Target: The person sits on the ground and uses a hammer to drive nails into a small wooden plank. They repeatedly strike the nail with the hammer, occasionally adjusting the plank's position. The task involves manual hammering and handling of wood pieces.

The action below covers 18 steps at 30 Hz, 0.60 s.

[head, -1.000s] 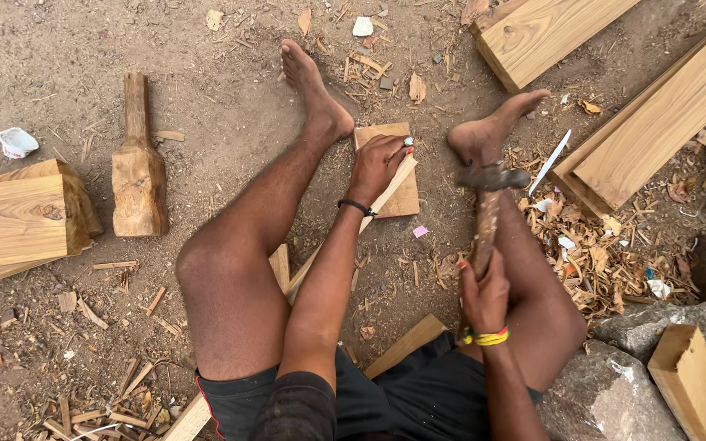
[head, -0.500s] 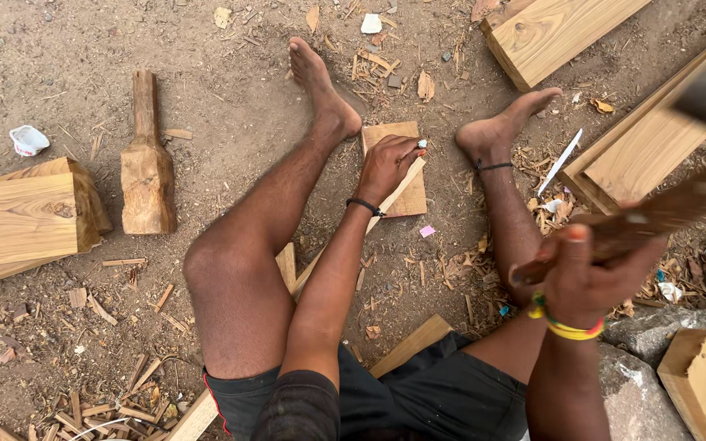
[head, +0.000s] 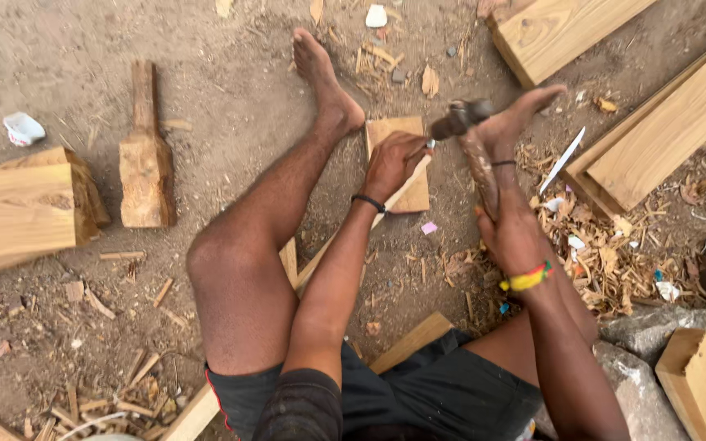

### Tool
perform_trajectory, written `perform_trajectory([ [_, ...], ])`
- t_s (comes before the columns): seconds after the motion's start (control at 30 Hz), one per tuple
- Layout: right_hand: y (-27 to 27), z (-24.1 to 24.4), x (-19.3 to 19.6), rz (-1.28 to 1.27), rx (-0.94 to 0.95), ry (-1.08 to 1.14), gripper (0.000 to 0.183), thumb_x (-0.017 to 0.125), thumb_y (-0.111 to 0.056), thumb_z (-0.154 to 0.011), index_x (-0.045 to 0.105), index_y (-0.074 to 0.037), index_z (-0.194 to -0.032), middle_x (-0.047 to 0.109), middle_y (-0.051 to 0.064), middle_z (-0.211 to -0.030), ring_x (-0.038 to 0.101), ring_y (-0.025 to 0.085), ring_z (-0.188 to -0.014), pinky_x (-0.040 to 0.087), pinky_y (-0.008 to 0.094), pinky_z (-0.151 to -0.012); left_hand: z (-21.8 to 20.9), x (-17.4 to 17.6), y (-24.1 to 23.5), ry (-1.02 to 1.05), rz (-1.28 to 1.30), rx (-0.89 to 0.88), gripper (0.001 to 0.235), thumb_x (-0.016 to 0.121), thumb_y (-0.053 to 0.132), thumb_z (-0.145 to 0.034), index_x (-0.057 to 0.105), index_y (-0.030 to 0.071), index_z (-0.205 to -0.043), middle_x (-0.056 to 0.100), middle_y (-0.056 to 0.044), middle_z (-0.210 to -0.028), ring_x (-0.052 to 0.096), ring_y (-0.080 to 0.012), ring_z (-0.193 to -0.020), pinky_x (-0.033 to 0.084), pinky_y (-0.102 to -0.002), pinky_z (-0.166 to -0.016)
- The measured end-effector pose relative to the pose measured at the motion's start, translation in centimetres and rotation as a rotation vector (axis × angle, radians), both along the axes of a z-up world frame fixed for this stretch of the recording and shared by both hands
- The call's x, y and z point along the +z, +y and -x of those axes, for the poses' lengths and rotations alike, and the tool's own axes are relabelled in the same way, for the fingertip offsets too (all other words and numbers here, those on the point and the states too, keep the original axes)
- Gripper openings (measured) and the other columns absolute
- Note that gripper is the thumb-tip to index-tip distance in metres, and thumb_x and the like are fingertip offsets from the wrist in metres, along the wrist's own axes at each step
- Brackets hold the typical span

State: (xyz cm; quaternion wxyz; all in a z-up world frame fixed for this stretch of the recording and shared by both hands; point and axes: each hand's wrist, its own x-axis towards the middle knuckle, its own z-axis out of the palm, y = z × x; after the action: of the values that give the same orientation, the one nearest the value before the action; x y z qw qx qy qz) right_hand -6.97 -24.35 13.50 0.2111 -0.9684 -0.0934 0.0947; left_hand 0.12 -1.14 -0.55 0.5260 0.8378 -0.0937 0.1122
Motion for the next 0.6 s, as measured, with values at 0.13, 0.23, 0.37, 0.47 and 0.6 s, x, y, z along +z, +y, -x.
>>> perform_trajectory([
  [0.13, -0.8, 2.4, -0.3, -0.193, 0.038, -0.333, 0.048, 0.069, -0.009, -0.099, 0.052, 0.006, -0.141, 0.067, 0.028, -0.100, 0.067, 0.042, -0.085, 0.056, 0.052, -0.068, -0.1, -0.2, 0.4, -0.046, 0.068, 0.024, 0.013, 0.077, 0.017, -0.091, 0.079, 0.010, -0.102, 0.078, -0.009, -0.103, 0.073, -0.0252, -0.100, 0.059, -0.038, -0.088],
  [0.23, -1.6, 4.2, -0.4, -0.226, -0.146, -0.280, 0.029, 0.070, -0.007, -0.102, 0.056, 0.001, -0.126, 0.062, 0.020, -0.086, 0.061, 0.030, -0.070, 0.052, 0.047, -0.062, -0.2, -0.3, 0.8, 0.072, 0.085, 0.084, 0.018, 0.071, 0.016, -0.097, 0.078, 0.010, -0.113, 0.078, -0.010, -0.105, 0.073, -0.0245, -0.097, 0.058, -0.038, -0.088],
  [0.37, -3.4, 5.5, 1.3, -0.536, -0.445, -0.098, 0.022, 0.066, -0.008, -0.105, 0.051, 0.000, -0.119, 0.059, 0.014, -0.080, 0.059, 0.016, -0.055, 0.047, 0.034, -0.049, 0.1, -0.3, 0.4, 0.065, 0.105, 0.033, 0.019, 0.072, 0.022, -0.096, 0.079, 0.011, -0.110, 0.079, -0.009, -0.104, 0.074, -0.0236, -0.094, 0.058, -0.037, -0.084],
  [0.47, -4.2, 4.7, 4.0, -0.538, -0.308, -0.328, 0.024, 0.064, -0.004, -0.109, 0.048, 0.001, -0.126, 0.061, 0.010, -0.093, 0.062, 0.013, -0.062, 0.054, 0.028, -0.053, -0.4, 0.4, 0.5, 0.127, 0.070, -0.024, 0.022, 0.073, 0.025, -0.096, 0.077, 0.011, -0.112, 0.078, -0.008, -0.100, 0.074, -0.0221, -0.090, 0.058, -0.037, -0.081],
  [0.6, -3.8, 4.2, 8.6, -0.760, -0.283, -0.533, 0.030, 0.063, -0.009, -0.120, 0.043, 0.003, -0.139, 0.062, 0.012, -0.085, 0.062, 0.018, -0.055, 0.052, 0.030, -0.053, -0.1, 0.9, 0.6, 0.065, 0.034, -0.050, 0.023, 0.074, 0.024, -0.095, 0.078, 0.008, -0.110, 0.078, -0.009, -0.100, 0.074, -0.0245, -0.092, 0.058, -0.039, -0.081],
])
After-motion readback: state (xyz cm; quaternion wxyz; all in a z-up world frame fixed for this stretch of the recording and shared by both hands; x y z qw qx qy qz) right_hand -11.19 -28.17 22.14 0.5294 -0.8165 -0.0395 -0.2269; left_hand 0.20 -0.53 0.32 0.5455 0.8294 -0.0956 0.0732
